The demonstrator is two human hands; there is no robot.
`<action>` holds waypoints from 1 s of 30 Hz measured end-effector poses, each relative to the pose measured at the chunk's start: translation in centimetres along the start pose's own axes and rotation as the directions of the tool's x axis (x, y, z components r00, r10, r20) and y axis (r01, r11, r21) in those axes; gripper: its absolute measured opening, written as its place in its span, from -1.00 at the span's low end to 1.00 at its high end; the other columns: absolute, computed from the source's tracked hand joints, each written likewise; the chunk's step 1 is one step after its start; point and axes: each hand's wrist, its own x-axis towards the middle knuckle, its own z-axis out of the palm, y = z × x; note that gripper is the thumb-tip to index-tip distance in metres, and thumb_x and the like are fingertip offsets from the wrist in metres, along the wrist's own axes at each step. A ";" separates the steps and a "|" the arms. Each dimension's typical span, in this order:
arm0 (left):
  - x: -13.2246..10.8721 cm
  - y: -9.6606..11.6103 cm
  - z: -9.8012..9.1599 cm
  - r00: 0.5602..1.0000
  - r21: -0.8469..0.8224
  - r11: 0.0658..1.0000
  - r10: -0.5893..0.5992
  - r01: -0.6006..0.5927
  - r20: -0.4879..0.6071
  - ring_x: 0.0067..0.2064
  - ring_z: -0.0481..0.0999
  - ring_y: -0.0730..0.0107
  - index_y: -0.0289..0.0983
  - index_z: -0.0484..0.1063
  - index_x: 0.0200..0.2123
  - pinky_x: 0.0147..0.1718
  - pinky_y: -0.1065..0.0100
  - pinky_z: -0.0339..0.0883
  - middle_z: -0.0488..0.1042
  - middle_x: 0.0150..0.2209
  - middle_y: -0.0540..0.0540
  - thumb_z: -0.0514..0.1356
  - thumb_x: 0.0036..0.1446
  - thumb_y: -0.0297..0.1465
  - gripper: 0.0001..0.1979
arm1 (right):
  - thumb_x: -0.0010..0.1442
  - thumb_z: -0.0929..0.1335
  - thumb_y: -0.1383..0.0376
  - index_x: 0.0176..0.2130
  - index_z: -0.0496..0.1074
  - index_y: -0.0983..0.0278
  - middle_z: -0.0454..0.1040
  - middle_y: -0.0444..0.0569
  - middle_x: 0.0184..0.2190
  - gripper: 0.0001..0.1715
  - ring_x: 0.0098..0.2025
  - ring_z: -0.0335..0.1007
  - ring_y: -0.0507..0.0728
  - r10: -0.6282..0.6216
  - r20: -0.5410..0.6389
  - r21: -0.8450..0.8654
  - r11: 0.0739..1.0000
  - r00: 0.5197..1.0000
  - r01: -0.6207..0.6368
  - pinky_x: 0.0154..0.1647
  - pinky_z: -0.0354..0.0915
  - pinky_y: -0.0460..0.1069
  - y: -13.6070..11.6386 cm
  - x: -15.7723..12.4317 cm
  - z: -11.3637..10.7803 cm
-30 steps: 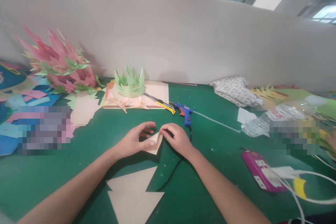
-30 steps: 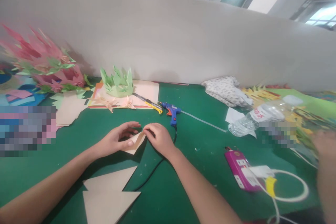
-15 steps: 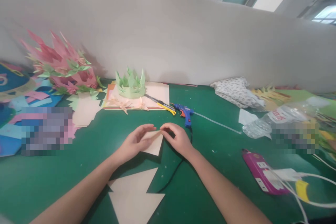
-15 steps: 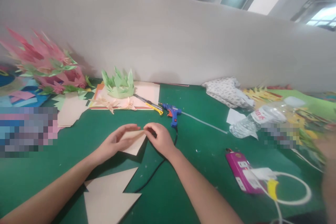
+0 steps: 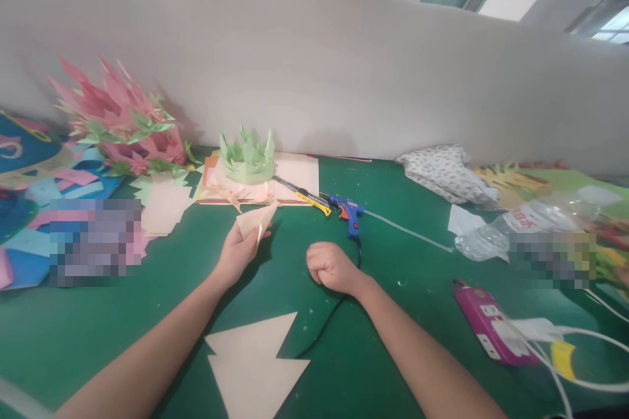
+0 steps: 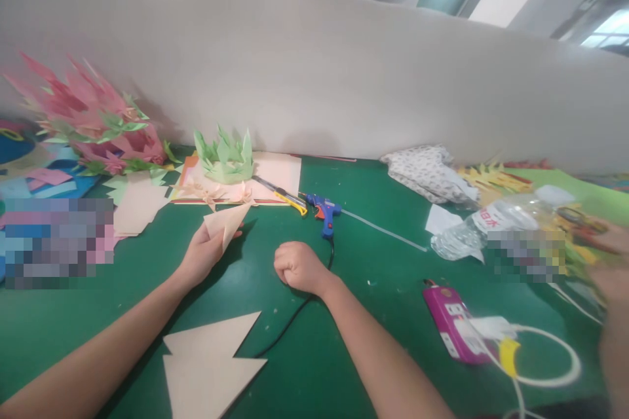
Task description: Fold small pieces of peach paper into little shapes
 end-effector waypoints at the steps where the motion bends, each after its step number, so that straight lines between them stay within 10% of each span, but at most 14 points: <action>1: 0.0 0.0 -0.1 1.000 0.027 1.000 0.008 -0.008 0.008 -0.15 0.47 0.24 -0.35 0.35 -0.13 -0.10 0.20 0.31 0.49 -0.20 -0.14 0.26 -0.09 -0.27 -0.56 | -0.16 0.14 0.63 -0.75 0.32 0.27 0.28 -0.13 -0.67 -0.60 -0.50 0.20 0.03 0.002 -0.006 -0.001 1.000 1.000 -0.002 -0.40 0.20 -0.07 0.0 0.0 0.0; 5: -0.3 -0.1 -0.6 0.994 0.110 0.990 0.078 -0.086 0.077 -0.13 0.45 0.26 -0.30 0.30 -0.05 -0.11 0.27 0.29 0.46 -0.13 -0.13 0.25 -0.08 -0.28 -0.51 | -0.11 0.12 0.62 -0.51 0.44 0.26 0.42 -0.08 -0.47 -0.55 -0.37 0.26 0.06 0.095 -0.109 0.011 0.995 0.989 -0.095 -0.28 0.23 -0.03 -0.3 0.1 -0.2; 10: -0.5 0.0 -0.9 0.990 0.129 0.986 0.097 -0.110 0.103 -0.24 0.47 0.31 -0.24 0.31 -0.04 -0.25 0.34 0.33 0.47 -0.19 -0.08 0.31 -0.17 -0.28 -0.45 | -0.18 0.12 0.64 -0.68 0.37 0.28 0.32 -0.12 -0.62 -0.59 -0.45 0.21 0.04 0.091 0.000 0.080 0.993 0.996 -0.091 -0.30 0.20 -0.05 -0.2 0.2 -0.1; 15: -0.2 -0.1 -0.7 0.992 0.053 0.993 0.103 -0.107 0.068 -0.24 0.47 0.30 -0.30 0.31 -0.07 -0.24 0.32 0.33 0.47 -0.20 -0.12 0.32 -0.18 -0.29 -0.45 | -0.05 0.10 0.64 -0.19 0.46 0.26 0.37 -0.07 -0.37 -0.42 -0.32 0.24 0.05 0.144 0.006 0.055 0.988 0.990 -0.144 -0.23 0.19 -0.03 -0.5 0.5 0.0; 20: 0.1 -0.4 -0.7 0.995 0.001 0.996 0.090 -0.090 0.029 -0.23 0.47 0.31 -0.30 0.32 -0.10 -0.22 0.33 0.32 0.48 -0.19 -0.11 0.33 -0.20 -0.31 -0.47 | -0.16 0.13 0.64 -0.70 0.38 0.32 0.28 -0.11 -0.59 -0.60 -0.45 0.18 0.01 0.133 0.085 0.051 0.989 0.987 -0.138 -0.24 0.14 -0.03 -1.0 0.7 -0.1; 25: 0.0 -0.5 -0.7 0.996 -0.014 0.996 0.084 -0.083 0.035 -0.31 0.47 0.36 -0.29 0.33 -0.12 -0.30 0.37 0.32 0.49 -0.27 -0.07 0.34 -0.21 -0.31 -0.48 | -0.07 0.10 0.63 -0.24 0.48 0.25 0.32 -0.09 -0.45 -0.43 -0.36 0.20 0.05 0.199 0.033 0.004 0.980 0.979 -0.199 -0.25 0.12 -0.03 -1.4 1.0 0.3; 30: 0.0 -0.3 -0.6 0.996 -0.035 0.996 0.088 -0.088 0.020 -0.34 0.45 0.41 -0.27 0.33 -0.13 -0.32 0.40 0.30 0.48 -0.29 -0.04 0.34 -0.23 -0.32 -0.48 | -0.13 0.12 0.64 -0.57 0.46 0.29 0.31 -0.11 -0.53 -0.56 -0.40 0.18 0.03 0.177 0.095 0.033 0.983 0.980 -0.180 -0.22 0.11 -0.03 -1.2 1.0 0.5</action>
